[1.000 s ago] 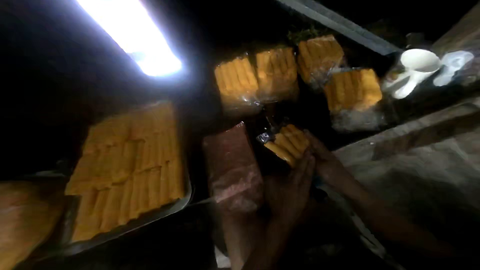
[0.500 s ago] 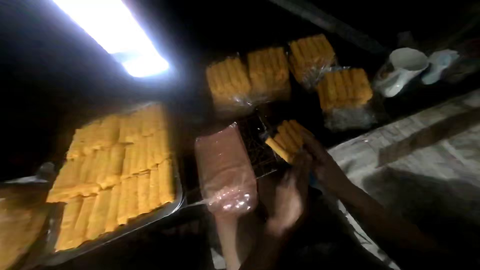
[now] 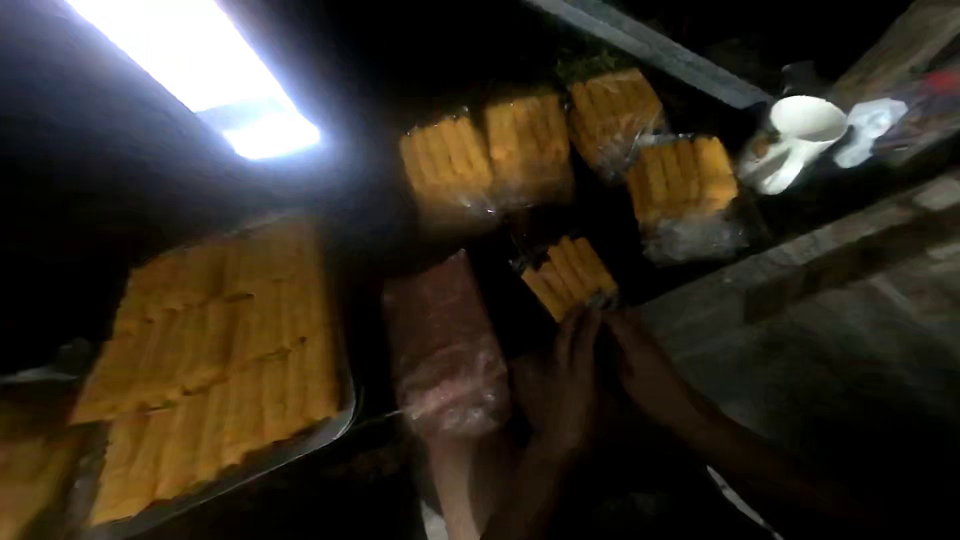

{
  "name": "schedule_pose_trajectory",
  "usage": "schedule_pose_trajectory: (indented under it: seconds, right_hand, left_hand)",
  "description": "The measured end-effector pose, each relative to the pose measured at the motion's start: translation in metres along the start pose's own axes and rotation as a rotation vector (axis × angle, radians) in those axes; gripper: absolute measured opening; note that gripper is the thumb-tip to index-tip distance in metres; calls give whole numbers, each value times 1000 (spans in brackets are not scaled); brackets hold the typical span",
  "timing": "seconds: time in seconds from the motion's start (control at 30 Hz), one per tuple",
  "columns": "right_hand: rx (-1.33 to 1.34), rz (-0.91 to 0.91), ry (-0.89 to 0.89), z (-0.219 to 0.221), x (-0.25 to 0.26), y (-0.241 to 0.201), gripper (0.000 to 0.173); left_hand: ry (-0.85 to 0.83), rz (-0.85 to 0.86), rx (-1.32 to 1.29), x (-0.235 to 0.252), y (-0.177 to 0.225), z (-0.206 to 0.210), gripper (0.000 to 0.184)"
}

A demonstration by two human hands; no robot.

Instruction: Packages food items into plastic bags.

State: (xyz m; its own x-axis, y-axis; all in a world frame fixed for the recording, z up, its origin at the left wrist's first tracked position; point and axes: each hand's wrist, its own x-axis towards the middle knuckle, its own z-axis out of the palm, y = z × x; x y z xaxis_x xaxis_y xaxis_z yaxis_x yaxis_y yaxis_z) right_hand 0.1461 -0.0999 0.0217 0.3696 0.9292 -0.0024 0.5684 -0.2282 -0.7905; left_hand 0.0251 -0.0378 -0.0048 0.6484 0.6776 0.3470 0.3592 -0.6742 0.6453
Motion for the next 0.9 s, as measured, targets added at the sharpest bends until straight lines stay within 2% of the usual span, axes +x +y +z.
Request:
schedule_pose_trajectory:
  seconds: [0.33,0.5,0.67,0.8,0.9]
  right_hand:
    - [-79,-12,7,11,3,2,45]
    - [-193,-186,46,23,6,7,34]
    - [-176,-224,-15,33,16,6,35]
    - [-136,-198,-53,19,6,-2,31]
    - [-147,-147,143,11,-4,5,24]
  left_hand:
    - [35,14,-2,-6,-6,4,44]
    - [43,15,27,-7,-7,3,44]
    - [28,-37,-9,-7,-10,-5,47]
    - [58,13,16,-11,-17,-5,39]
    - [122,-53,66,-11,-13,-12,34]
